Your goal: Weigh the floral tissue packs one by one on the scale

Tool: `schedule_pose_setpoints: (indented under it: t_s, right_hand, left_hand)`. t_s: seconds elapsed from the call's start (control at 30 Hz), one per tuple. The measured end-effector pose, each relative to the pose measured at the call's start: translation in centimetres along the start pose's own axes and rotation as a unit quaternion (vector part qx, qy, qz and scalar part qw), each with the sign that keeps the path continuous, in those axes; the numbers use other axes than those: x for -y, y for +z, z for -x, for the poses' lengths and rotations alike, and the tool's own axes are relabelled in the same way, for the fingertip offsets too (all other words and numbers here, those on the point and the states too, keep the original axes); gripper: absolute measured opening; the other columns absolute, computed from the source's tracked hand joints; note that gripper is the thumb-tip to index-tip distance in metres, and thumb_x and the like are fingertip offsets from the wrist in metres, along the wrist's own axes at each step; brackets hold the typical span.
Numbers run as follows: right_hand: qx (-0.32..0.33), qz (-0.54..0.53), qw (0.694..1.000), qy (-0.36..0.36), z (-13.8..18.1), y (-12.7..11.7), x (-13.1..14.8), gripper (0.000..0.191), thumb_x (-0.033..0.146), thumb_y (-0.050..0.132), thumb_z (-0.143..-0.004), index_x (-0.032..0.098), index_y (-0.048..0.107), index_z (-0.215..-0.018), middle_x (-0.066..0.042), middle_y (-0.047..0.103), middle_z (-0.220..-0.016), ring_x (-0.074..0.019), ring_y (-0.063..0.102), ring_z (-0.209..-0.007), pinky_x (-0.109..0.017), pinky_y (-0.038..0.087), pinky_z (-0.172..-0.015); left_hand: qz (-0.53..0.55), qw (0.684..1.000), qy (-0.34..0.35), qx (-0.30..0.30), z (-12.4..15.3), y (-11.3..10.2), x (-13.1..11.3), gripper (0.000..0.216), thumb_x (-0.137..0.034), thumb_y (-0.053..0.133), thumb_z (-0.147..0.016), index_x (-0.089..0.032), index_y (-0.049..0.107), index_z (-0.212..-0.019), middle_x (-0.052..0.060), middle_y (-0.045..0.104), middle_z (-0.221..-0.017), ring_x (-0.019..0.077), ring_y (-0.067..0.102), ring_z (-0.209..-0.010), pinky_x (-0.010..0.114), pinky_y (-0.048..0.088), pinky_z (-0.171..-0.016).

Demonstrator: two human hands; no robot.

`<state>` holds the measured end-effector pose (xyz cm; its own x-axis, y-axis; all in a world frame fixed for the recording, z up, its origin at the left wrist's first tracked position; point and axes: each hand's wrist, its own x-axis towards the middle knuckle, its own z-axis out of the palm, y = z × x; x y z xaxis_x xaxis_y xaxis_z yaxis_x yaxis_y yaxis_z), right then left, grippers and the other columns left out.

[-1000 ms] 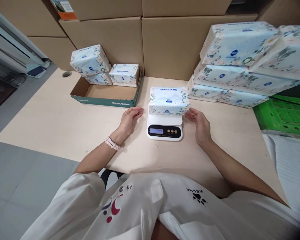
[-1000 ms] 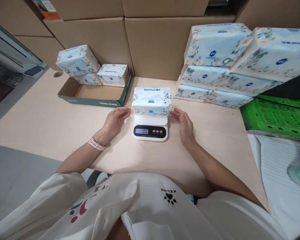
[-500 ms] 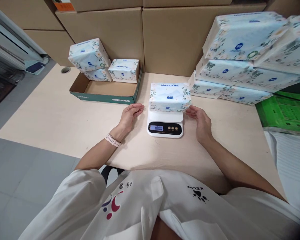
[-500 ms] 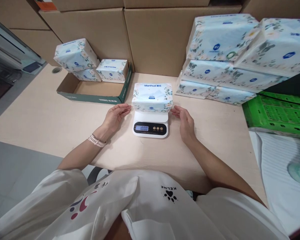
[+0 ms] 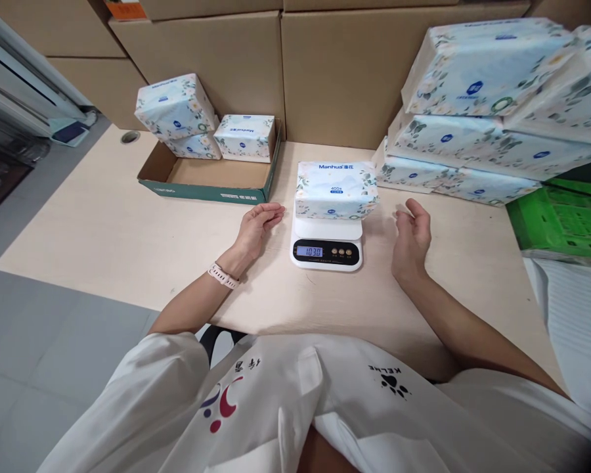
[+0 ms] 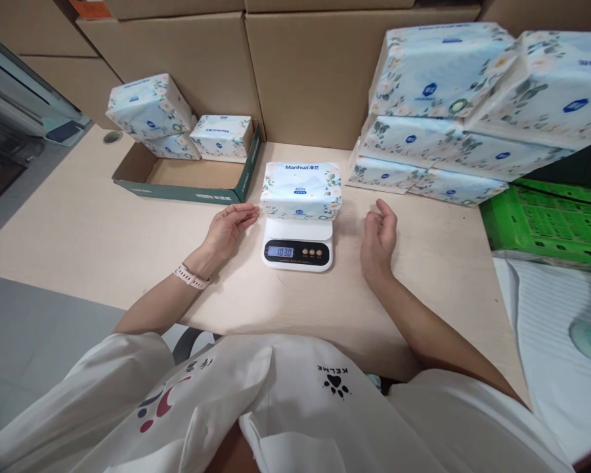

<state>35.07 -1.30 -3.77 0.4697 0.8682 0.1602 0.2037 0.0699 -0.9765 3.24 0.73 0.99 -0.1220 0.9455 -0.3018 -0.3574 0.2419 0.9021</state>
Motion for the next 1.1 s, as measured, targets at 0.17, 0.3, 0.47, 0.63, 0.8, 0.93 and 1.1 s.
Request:
schedule_pose_setpoints:
  t_s: [0.17, 0.3, 0.47, 0.63, 0.8, 0.93, 1.1]
  right_hand:
    - [0.013, 0.021, 0.999, -0.025, -0.1, -0.2, -0.8, 0.055, 0.062, 0.065, -0.097, 0.033, 0.063, -0.143, -0.010, 0.061, -0.155, -0.0334, 0.061, -0.142, -0.058, 0.053, -0.121]
    - [0.013, 0.014, 1.000, -0.013, -0.1, 0.0, -0.6, 0.053, 0.056, 0.068, -0.094, 0.032, 0.063, -0.142, -0.008, 0.063, -0.153, -0.0296, 0.064, -0.138, -0.058, 0.052, -0.123]
    - [0.023, 0.007, 1.000, -0.008, -0.3, 0.1, -0.7, 0.052, 0.053, 0.068, -0.093, 0.031, 0.063, -0.140, -0.008, 0.064, -0.151, -0.0272, 0.065, -0.135, -0.057, 0.049, -0.125]
    - [0.036, -0.006, 0.999, -0.016, -0.5, 0.1, -1.3, 0.051, 0.052, 0.068, -0.093, 0.029, 0.063, -0.138, -0.010, 0.067, -0.144, -0.0274, 0.068, -0.130, -0.057, 0.048, -0.124]
    - [0.037, -0.010, 0.999, -0.023, -0.5, 0.2, -1.2, 0.044, 0.048, 0.068, -0.092, 0.028, 0.067, -0.131, -0.009, 0.068, -0.143, -0.0255, 0.071, -0.123, -0.056, 0.050, -0.123]
    - [0.043, -0.013, 0.999, -0.027, -0.6, 0.2, -1.2, 0.040, 0.048, 0.068, -0.092, 0.029, 0.069, -0.128, -0.009, 0.066, -0.145, -0.0250, 0.072, -0.119, -0.055, 0.053, -0.120]
    - [0.051, -0.004, 0.998, -0.024, -0.5, 0.1, -1.1, 0.039, 0.051, 0.069, -0.093, 0.029, 0.071, -0.125, -0.008, 0.070, -0.141, -0.0250, 0.072, -0.118, -0.055, 0.053, -0.119]
  left_hand:
    - [0.000, 1.000, -0.002, 0.001, 0.1, 0.1, -0.1, 0.011, -0.008, 0.067, -0.088, -0.013, 0.077, -0.088, 0.009, 0.081, -0.100, 0.0150, 0.075, -0.098, 0.036, 0.054, -0.116]
    - [0.002, 1.000, -0.003, -0.002, 0.1, 0.1, -0.1, 0.012, -0.007, 0.067, -0.088, -0.013, 0.077, -0.088, 0.009, 0.081, -0.099, 0.0146, 0.076, -0.097, 0.035, 0.054, -0.116]
    - [0.001, 1.000, -0.001, -0.003, 0.0, 0.1, -0.1, 0.012, -0.007, 0.067, -0.088, -0.013, 0.077, -0.087, 0.009, 0.081, -0.099, 0.0151, 0.076, -0.098, 0.037, 0.054, -0.117]
    - [0.001, 1.000, 0.001, 0.002, 0.1, 0.1, 0.0, 0.013, -0.007, 0.066, -0.089, -0.013, 0.077, -0.088, 0.009, 0.081, -0.100, 0.0150, 0.076, -0.098, 0.037, 0.053, -0.118]
    - [-0.004, 1.000, 0.002, 0.001, 0.1, 0.0, 0.0, 0.012, -0.008, 0.067, -0.090, -0.014, 0.077, -0.088, 0.010, 0.080, -0.101, 0.0158, 0.076, -0.099, 0.037, 0.053, -0.118]
    - [-0.003, 1.000, 0.003, 0.005, 0.0, 0.0, 0.0, 0.011, -0.008, 0.068, -0.089, -0.013, 0.077, -0.088, 0.010, 0.080, -0.101, 0.0159, 0.076, -0.100, 0.038, 0.053, -0.119]
    - [-0.002, 1.000, 0.005, 0.003, -0.1, 0.0, 0.1, 0.011, -0.008, 0.068, -0.088, -0.014, 0.077, -0.087, 0.009, 0.081, -0.099, 0.0161, 0.076, -0.101, 0.038, 0.053, -0.119]
